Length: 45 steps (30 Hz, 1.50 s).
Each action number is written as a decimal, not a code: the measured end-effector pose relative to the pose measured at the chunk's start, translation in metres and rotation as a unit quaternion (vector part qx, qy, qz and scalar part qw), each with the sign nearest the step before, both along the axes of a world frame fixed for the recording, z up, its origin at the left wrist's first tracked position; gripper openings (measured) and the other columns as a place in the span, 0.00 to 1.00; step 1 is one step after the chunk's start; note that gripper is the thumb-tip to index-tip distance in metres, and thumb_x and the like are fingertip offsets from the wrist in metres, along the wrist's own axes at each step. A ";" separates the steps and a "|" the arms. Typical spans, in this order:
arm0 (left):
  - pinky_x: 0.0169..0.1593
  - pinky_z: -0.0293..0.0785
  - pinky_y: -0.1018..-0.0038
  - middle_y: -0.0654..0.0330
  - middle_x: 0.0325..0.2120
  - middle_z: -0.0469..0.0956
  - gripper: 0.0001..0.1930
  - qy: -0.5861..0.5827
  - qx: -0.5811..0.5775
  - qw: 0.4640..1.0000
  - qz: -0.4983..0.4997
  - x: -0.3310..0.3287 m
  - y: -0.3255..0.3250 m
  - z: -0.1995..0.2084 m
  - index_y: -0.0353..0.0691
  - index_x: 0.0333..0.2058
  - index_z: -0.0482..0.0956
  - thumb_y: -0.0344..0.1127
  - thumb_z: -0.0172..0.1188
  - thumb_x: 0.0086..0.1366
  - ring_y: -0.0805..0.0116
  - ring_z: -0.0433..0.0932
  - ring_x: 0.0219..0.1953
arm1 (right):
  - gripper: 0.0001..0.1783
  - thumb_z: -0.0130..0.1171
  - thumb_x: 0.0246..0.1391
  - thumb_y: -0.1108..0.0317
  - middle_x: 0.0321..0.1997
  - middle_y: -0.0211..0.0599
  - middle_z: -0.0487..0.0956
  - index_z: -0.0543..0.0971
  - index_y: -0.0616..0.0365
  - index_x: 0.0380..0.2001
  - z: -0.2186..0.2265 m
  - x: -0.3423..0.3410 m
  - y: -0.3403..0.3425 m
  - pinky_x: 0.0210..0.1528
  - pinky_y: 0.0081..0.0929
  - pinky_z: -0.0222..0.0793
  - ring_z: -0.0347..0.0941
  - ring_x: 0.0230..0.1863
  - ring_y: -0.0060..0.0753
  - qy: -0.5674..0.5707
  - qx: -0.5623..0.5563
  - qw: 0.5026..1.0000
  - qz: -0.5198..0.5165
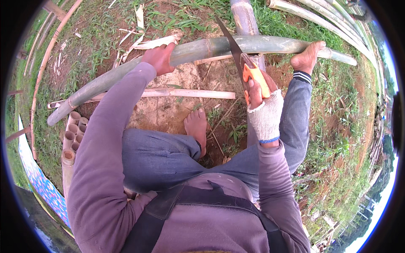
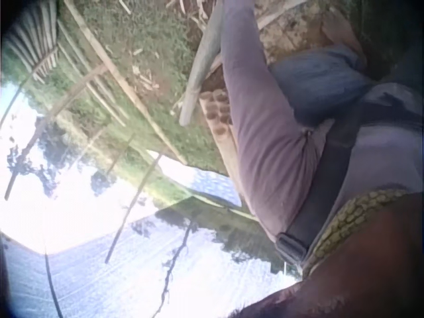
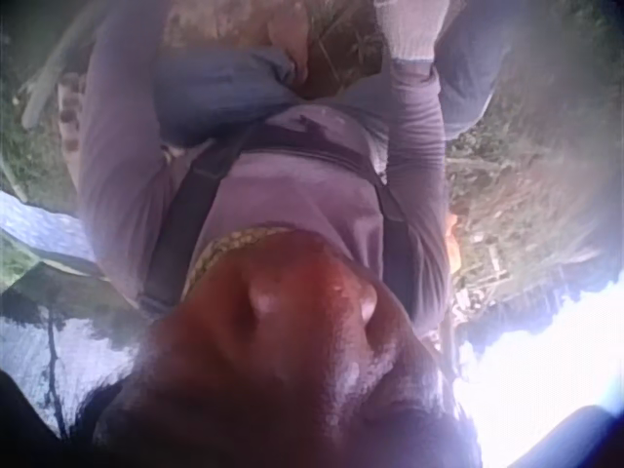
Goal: The person sits on the ground and uses a hand saw to cut long bamboo poles into shorter sections. They position each pole on a makeshift wooden stand, saw through it, and then move the cut pieces aside.
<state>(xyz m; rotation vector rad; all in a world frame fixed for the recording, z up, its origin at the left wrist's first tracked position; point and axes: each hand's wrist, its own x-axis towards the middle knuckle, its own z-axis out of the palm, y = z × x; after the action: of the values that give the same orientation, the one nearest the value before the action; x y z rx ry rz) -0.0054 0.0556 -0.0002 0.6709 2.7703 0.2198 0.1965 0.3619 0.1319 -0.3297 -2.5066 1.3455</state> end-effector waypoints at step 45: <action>0.54 0.82 0.48 0.47 0.52 0.83 0.39 0.021 0.005 1.000 -0.003 -0.004 0.006 0.003 0.50 0.63 0.70 0.46 0.77 0.54 0.39 0.85 0.52 | 0.20 0.63 0.72 0.61 0.39 0.54 0.87 0.80 0.60 0.61 -0.054 -0.063 -0.011 0.42 0.43 0.80 0.86 0.40 0.55 0.113 0.108 0.988 0.007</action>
<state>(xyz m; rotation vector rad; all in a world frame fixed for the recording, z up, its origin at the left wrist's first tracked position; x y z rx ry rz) -0.0094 0.0618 0.0023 0.6949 2.8093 0.2202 0.1336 0.3512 0.0782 -0.1065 -2.4359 1.0383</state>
